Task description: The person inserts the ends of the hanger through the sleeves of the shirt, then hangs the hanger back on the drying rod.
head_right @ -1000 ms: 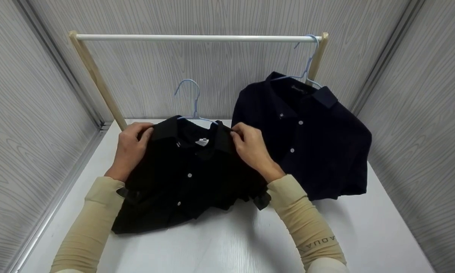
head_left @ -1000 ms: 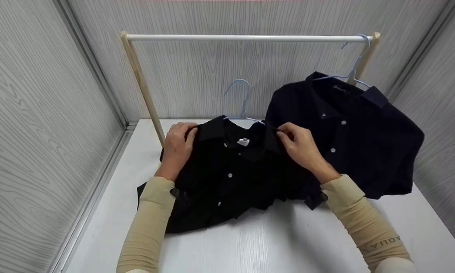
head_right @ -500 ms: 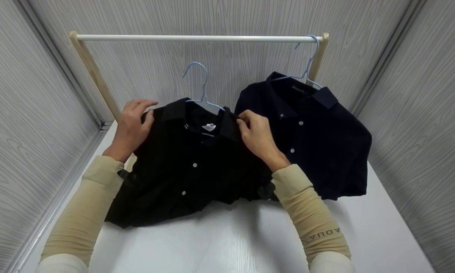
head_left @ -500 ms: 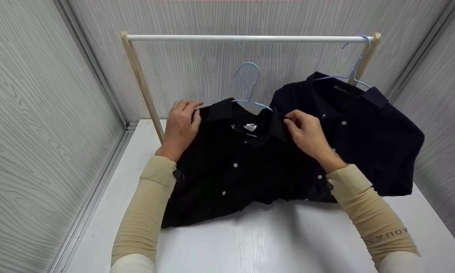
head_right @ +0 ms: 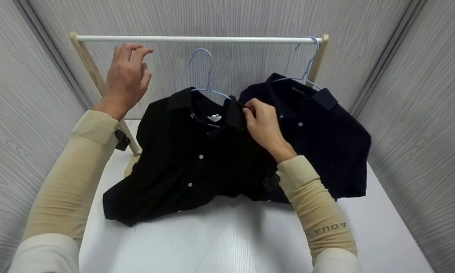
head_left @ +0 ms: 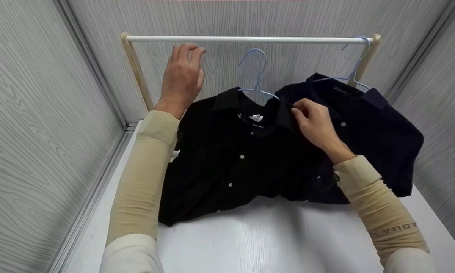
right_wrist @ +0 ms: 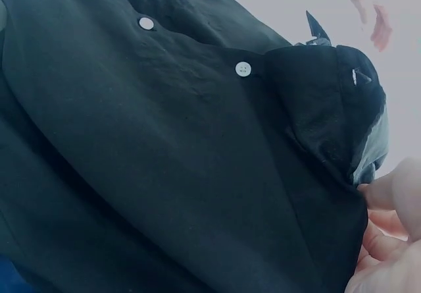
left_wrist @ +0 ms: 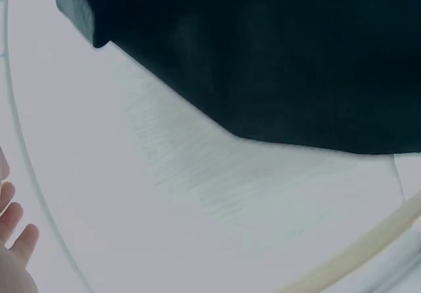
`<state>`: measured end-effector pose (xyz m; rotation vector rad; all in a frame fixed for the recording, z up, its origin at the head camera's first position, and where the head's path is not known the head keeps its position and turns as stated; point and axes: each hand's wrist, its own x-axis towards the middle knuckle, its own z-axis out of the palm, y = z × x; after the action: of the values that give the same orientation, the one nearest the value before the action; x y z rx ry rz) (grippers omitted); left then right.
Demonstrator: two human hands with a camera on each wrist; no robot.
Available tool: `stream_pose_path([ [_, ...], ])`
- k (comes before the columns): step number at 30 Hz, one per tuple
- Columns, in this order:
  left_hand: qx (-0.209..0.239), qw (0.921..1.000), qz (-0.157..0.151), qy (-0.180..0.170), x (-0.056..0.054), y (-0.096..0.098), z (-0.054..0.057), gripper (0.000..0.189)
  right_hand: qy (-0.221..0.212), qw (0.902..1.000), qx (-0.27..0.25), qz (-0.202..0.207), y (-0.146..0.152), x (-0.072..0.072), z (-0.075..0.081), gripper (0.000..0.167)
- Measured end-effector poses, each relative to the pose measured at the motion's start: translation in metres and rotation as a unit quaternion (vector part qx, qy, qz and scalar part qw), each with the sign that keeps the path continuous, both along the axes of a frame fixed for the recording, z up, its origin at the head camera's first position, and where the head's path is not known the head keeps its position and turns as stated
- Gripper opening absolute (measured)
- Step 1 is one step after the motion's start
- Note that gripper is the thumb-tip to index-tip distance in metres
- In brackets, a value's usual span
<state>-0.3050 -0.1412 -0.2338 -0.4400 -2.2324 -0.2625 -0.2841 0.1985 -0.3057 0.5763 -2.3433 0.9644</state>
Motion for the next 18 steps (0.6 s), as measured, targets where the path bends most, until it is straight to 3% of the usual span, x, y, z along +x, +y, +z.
stream_pose_path([
  [4, -0.029, 0.9988, 0.035, -0.021, -0.003, 0.002, 0.013, 0.047, 0.0, 1.0, 0.002, -0.005, 0.002, -0.001, 0.007, 0.013],
  [10, -0.082, 0.9884, 0.111, -0.063, -0.007, 0.003, 0.027, 0.055, 0.015, 0.9997, 0.001, -0.021, 0.005, -0.005, 0.022, 0.014],
  [15, -0.086, 0.985, 0.12, -0.089, -0.007, 0.001, 0.029, 0.051, 0.019, 0.9991, 0.006, -0.038, 0.006, -0.008, 0.034, 0.016],
  [18, -0.094, 0.984, 0.123, -0.088, -0.006, 0.0, 0.03, 0.049, 0.022, 0.9988, 0.008, -0.042, 0.007, -0.01, 0.04, 0.016],
])
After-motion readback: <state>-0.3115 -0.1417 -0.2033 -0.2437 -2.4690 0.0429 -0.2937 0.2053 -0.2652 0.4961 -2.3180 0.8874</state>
